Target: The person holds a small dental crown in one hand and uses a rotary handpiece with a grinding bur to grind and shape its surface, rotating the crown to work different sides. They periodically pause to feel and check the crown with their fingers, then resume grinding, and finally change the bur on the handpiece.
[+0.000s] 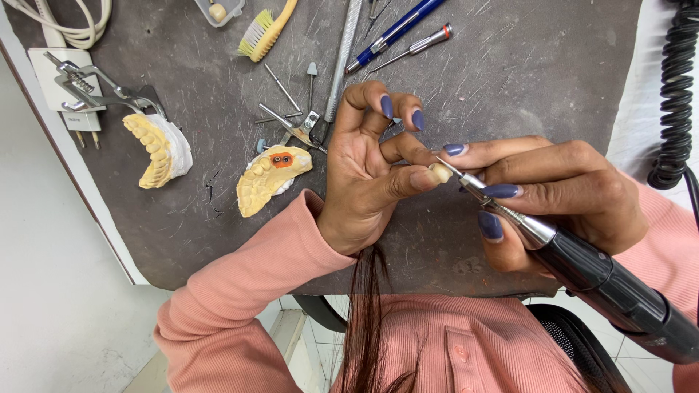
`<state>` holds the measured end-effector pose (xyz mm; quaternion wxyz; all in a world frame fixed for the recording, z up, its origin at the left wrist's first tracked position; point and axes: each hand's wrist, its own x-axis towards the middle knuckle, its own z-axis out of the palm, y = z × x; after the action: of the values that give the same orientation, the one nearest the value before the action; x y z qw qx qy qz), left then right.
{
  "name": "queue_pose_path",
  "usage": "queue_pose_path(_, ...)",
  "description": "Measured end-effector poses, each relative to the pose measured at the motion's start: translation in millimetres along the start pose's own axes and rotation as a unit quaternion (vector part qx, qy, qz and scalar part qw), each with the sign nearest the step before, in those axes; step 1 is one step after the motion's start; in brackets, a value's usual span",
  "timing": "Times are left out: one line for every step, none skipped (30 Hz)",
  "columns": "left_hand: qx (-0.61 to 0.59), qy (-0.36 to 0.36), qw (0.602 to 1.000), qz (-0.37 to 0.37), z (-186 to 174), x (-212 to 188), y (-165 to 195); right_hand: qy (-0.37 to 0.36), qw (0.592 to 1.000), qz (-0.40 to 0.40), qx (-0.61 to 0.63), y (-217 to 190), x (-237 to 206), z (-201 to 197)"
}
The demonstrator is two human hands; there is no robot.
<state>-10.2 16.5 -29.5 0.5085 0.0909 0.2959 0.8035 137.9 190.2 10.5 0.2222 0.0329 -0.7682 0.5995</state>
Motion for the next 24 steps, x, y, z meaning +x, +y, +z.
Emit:
queue_pose_path(-0.001,0.0,1.0,0.0,-0.2,0.0,-0.1,-0.006,1.0,0.0,-0.003,0.7,-0.1,-0.2)
queue_pose_path(-0.003,0.001,1.0,-0.001,-0.1,-0.7,0.0,-0.012,1.0,-0.001,-0.005,1.5,-0.1,-0.7)
queue_pose_path(-0.002,-0.002,1.0,0.0,-0.5,-0.4,-0.1,-0.019,1.0,-0.001,-0.008,2.3,-0.2,-1.4)
queue_pose_path(-0.001,-0.005,1.0,0.002,-0.5,-0.6,0.0,-0.022,1.0,-0.005,-0.011,3.1,-0.4,-2.0)
queue_pose_path(0.002,-0.01,1.0,0.004,-0.9,-0.2,-0.1,-0.025,1.0,-0.008,-0.014,3.9,-0.5,-2.5)
queue_pose_path(0.003,-0.008,1.0,0.003,-0.9,-0.7,0.2,-0.028,0.999,-0.011,-0.016,4.4,-0.7,-2.9)
queue_pose_path(0.004,-0.006,1.0,0.002,-0.9,-1.2,0.5,-0.028,1.0,-0.007,-0.013,4.7,-1.0,-3.4)
queue_pose_path(0.002,0.001,1.0,-0.002,-0.2,-2.1,0.3,-0.027,1.0,-0.003,-0.011,4.7,-1.3,-3.8)
queue_pose_path(0.002,0.002,1.0,-0.002,-0.3,-1.8,0.5,-0.026,1.0,0.0,-0.009,4.4,-1.6,-4.2)
queue_pose_path(0.002,0.003,1.0,-0.002,-0.2,-1.7,0.6,-0.027,0.999,0.003,-0.017,3.8,-2.0,-4.4)
queue_pose_path(0.003,0.001,1.0,0.0,-0.2,-1.6,1.1,-0.029,0.999,0.007,-0.024,3.2,-2.4,-4.3)
queue_pose_path(0.004,-0.001,1.0,0.002,-0.1,-1.3,1.2,-0.03,0.999,0.011,-0.031,2.7,-2.5,-3.9)
queue_pose_path(0.004,-0.004,1.0,0.003,0.1,-1.0,1.3,-0.028,0.999,0.007,-0.028,2.6,-2.5,-3.2)
queue_pose_path(0.003,-0.006,1.0,0.003,0.2,-0.4,1.7,-0.025,0.999,0.002,-0.026,2.9,-2.1,-2.7)
queue_pose_path(0.004,-0.005,1.0,0.002,0.6,-0.3,1.9,-0.023,0.999,-0.001,-0.023,3.4,-1.5,-2.5)
queue_pose_path(0.005,-0.003,1.0,0.0,0.8,-0.2,2.1,-0.023,1.0,-0.003,-0.018,4.2,-0.7,-2.9)
queue_pose_path(0.008,0.002,1.0,-0.004,1.3,-0.5,2.3,-0.023,1.0,-0.004,-0.013,4.9,0.1,-3.8)
queue_pose_path(0.01,0.005,1.0,-0.006,1.4,-0.5,2.8,-0.022,1.0,-0.007,-0.008,5.5,0.7,-4.9)
queue_pose_path(0.012,0.007,1.0,-0.009,1.5,-0.7,3.2,-0.02,1.0,-0.007,-0.005,5.7,1.1,-5.8)
queue_pose_path(0.012,0.008,1.0,-0.009,1.7,-0.7,3.0,-0.018,1.0,-0.008,-0.002,5.6,1.0,-6.3)
queue_pose_path(0.013,0.005,1.0,-0.006,1.4,-0.8,3.4,-0.017,1.0,-0.009,0.002,5.3,0.6,-6.2)
queue_pose_path(0.014,0.002,1.0,-0.003,1.2,-0.9,3.5,-0.018,1.0,-0.004,0.006,4.9,0.0,-5.7)
queue_pose_path(0.015,-0.005,1.0,0.002,0.7,-1.2,3.9,-0.02,1.0,0.002,0.01,4.5,-0.6,-4.8)
queue_pose_path(0.017,-0.009,1.0,0.005,0.3,-1.3,3.8,-0.021,1.0,0.008,0.014,4.2,-1.1,-4.0)
